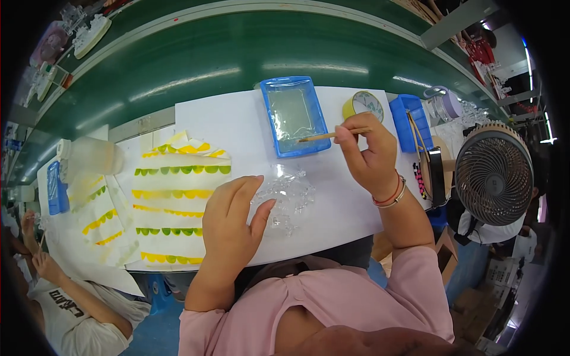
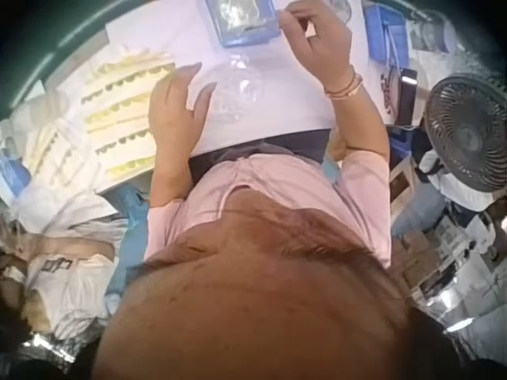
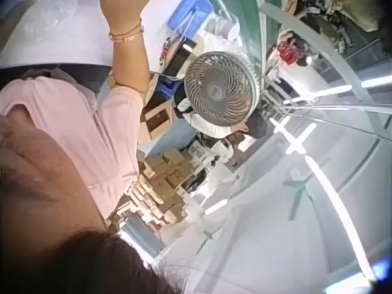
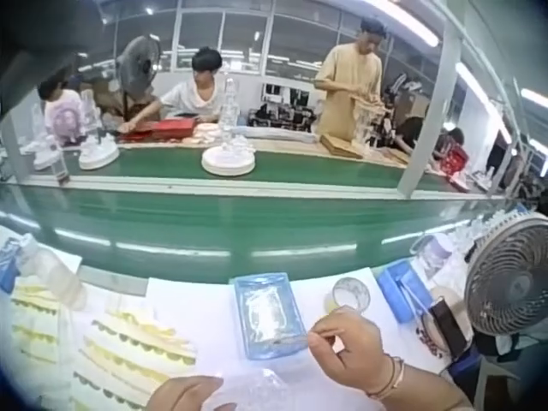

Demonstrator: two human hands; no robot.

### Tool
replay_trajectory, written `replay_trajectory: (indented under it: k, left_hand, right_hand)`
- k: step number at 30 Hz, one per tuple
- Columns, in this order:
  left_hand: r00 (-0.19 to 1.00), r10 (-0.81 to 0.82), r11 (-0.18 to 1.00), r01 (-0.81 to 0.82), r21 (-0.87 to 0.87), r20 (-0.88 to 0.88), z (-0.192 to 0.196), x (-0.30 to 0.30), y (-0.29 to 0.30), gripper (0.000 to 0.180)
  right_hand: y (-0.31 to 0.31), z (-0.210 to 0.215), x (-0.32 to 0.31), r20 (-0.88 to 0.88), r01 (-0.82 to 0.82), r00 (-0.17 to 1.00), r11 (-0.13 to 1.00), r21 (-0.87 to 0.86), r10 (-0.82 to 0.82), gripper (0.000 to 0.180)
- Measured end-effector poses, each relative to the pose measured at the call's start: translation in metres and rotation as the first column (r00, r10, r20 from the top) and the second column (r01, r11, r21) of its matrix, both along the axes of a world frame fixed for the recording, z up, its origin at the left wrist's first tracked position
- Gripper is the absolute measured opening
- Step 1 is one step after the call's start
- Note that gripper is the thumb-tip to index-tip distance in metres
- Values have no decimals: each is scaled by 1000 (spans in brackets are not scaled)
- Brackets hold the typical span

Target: Applying a clear adhesive or sealant to decorative plastic fixture parts using a small wooden applicator stick.

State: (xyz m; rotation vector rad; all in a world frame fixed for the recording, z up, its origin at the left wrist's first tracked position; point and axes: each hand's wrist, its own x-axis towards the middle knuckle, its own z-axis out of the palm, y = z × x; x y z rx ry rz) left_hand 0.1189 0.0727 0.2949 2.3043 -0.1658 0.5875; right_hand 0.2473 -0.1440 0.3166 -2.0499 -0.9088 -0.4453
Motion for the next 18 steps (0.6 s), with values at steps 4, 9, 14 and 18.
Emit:
replay_trajectory:
  k: [4, 9, 14, 18]
  left_hand:
    - [999, -33, 998, 35, -50, 34, -9, 4, 5, 32]
    - [992, -53, 989, 68, -128, 116, -23, 8, 13, 25]
    - [977, -64, 983, 97, -157, 202, -26, 13, 13, 25]
    - [982, -66, 983, 95, -157, 178, -26, 11, 10, 19]
  right_hand:
    - [7, -6, 2, -52, 4, 999, 1000, -25, -5, 8]
    - [7, -6, 7, 21, -77, 997, 991, -106, 80, 8]
    - [3, 2, 7, 36, -108, 993, 985, -132, 114, 12]
    - [1, 7, 9, 33, -140, 988, 964, -226, 151, 17]
